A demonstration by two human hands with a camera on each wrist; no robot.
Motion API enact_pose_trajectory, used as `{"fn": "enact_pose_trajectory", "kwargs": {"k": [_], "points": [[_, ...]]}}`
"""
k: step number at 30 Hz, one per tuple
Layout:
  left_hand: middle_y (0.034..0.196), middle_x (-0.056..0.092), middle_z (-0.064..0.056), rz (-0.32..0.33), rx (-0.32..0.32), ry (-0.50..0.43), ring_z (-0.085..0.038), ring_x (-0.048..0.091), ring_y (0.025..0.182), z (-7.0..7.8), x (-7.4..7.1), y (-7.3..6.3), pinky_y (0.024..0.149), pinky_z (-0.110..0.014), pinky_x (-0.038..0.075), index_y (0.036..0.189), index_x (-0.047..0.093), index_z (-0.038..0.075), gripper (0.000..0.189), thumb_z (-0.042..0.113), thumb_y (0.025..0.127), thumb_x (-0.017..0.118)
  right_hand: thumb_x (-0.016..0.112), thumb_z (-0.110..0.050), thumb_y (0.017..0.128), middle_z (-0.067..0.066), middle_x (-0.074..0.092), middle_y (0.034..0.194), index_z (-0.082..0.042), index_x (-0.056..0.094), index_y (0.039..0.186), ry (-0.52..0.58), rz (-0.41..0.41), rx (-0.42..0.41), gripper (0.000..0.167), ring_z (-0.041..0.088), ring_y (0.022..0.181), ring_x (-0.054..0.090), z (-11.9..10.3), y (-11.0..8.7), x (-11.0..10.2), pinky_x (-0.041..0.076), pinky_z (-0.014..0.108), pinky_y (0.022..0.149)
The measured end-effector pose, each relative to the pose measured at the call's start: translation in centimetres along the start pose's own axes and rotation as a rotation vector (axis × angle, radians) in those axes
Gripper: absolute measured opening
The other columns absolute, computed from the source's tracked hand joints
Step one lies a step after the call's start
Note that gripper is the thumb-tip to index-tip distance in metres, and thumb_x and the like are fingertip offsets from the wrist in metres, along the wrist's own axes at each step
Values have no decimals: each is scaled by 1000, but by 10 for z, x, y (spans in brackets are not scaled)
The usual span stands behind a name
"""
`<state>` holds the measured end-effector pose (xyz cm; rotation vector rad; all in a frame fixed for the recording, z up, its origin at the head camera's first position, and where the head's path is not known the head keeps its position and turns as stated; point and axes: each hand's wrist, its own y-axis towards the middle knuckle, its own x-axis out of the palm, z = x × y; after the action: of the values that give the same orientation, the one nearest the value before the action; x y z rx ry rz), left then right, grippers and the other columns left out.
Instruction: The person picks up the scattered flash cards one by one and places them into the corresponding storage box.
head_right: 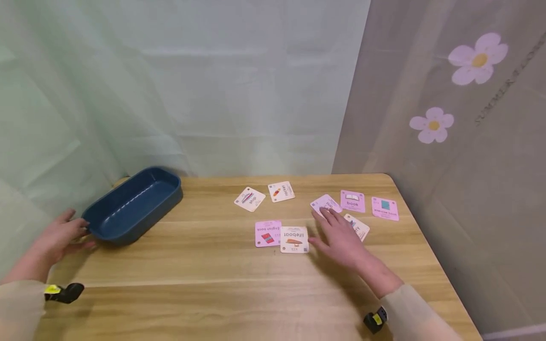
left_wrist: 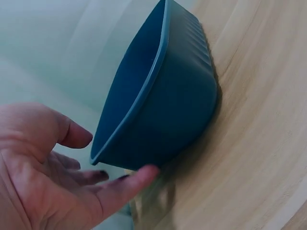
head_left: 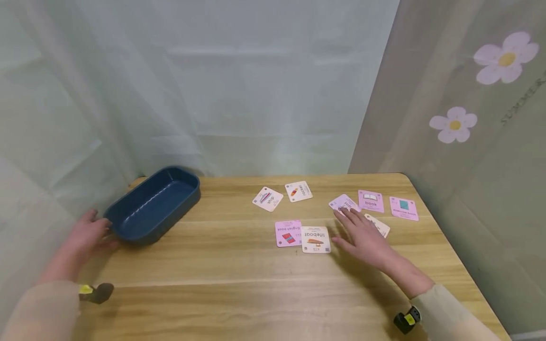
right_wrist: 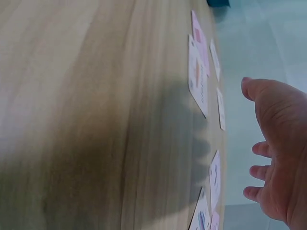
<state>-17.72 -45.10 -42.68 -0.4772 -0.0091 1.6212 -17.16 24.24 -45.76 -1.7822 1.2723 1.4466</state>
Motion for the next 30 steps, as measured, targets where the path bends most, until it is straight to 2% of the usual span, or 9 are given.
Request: {"fn": "enact_pose_trajectory", "kwargs": {"k": [3,8,10,11,13,17,21,24,30], "points": [[153,-9,-48,-38,-23,-139,0,63,87,-9,-5,8,78,-42,60,148,-34,2,82,5,103,35,67,-46,98,15,32,164,-13,35,161,-37,-27,-40,78,44,149,26,-6,0,1,24,66,114],[148,24,-44,-68,-3,-234,-2,65,90,-16,-6,7,79,-41,59,149,-34,3,84,4,105,38,64,-52,97,11,31,165,-16,35,161,-85,-78,-150,79,41,151,24,-20,-1,3,21,61,117],[125,54,-23,-68,3,-246,1,65,85,-16,-5,5,77,-40,60,148,-35,2,84,1,106,38,63,-54,98,10,30,166,-18,33,162,-103,-98,-193,80,38,152,21,-25,-1,4,19,58,119],[131,48,-31,-75,8,-224,1,64,85,-17,-5,4,78,-40,60,147,-35,1,83,2,106,37,62,-55,98,11,30,166,-18,33,162,-108,-104,-210,80,38,153,20,-28,-1,5,19,58,119],[111,62,-3,-84,1,-271,-2,67,85,-29,-11,13,76,-41,60,149,-34,4,87,0,105,42,61,-56,98,10,30,166,-20,31,163,-114,-113,-228,80,35,154,18,-32,-1,7,19,57,119],[138,48,-26,-93,-39,-328,-2,68,87,-37,-13,19,78,-41,60,152,-33,13,92,2,104,46,62,-55,98,8,29,166,-21,32,163,-122,-108,-247,79,34,154,19,-35,0,10,21,59,118],[124,62,-17,-108,-59,-364,-4,69,85,-21,0,5,78,-39,59,151,-35,18,91,-1,104,41,61,-55,99,7,29,166,-21,32,163,-119,-103,-250,78,34,153,19,-35,0,11,21,59,118],[91,66,17,-134,-40,-380,-9,71,83,-18,7,1,75,-39,60,150,-36,15,92,-7,102,39,58,-56,99,9,31,166,-21,31,163,-116,-105,-242,78,35,154,18,-35,-1,11,20,59,118],[97,63,11,-136,-3,-306,-15,72,82,-17,20,-3,74,-38,60,154,-28,0,88,-9,99,40,60,-54,99,12,32,165,-19,32,163,-112,-98,-225,78,35,154,16,-32,-4,12,17,58,120]]}}
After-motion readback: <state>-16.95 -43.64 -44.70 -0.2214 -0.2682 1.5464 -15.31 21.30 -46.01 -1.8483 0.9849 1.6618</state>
